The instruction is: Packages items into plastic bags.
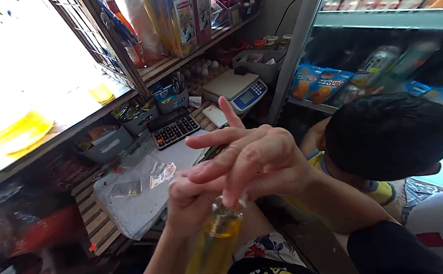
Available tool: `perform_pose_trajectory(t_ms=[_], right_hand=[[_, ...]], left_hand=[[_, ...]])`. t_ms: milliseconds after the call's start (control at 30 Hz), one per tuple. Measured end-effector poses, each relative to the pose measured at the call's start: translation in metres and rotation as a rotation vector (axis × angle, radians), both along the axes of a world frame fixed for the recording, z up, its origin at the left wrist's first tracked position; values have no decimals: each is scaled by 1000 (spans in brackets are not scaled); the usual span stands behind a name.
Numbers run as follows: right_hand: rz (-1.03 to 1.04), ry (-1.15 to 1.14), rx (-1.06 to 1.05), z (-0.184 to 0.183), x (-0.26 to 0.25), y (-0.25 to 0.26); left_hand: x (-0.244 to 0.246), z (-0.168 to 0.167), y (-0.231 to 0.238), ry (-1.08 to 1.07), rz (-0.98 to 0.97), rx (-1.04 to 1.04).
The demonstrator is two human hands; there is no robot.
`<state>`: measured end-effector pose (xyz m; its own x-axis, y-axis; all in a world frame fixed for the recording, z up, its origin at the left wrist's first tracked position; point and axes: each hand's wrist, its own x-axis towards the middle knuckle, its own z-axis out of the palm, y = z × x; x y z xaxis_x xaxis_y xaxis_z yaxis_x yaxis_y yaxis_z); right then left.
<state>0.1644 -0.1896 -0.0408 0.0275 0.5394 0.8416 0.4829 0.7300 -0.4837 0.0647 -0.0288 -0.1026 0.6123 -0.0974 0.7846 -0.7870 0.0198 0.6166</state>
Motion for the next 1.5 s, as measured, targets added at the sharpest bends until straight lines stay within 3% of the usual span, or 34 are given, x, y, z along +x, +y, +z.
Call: perform_pose_trajectory(t_ms=[100,200,367,500,633,700,767,933,1133,1300,1500], right_hand=[[-90,121,-74,-28,7,-17],[-223,364,-174,-66,-2,-33],[-657,413,-171,-148,-10,-36],[-864,369,-230,-208,-1,-32],[-913,380,-303,-243,-6,-38],[-943,352,-328,-256,-13,-42],[-970,323,-338,-268,-20,-45],[-1020,231,-342,-283,-29,-45],[-992,515,-485,-260,-35,-40],[-1039,577,-559,-254,-35,-45],[-1057,569,-583,-266,-33,-45]], left_hand=[[-16,24,3,-110,422,368],[-31,7,-26,-192,808,576],[-8,-53,-54,-65,1023,728],[18,-89,-51,377,803,682],[22,-113,-36,1055,347,169],[18,-128,-38,1214,225,-63],[13,-143,-40,1280,184,-164],[5,-166,-46,1285,193,-215],[-3,-176,-61,856,497,69],[-2,-181,-68,813,605,53],[0,-196,-71,653,752,333]])
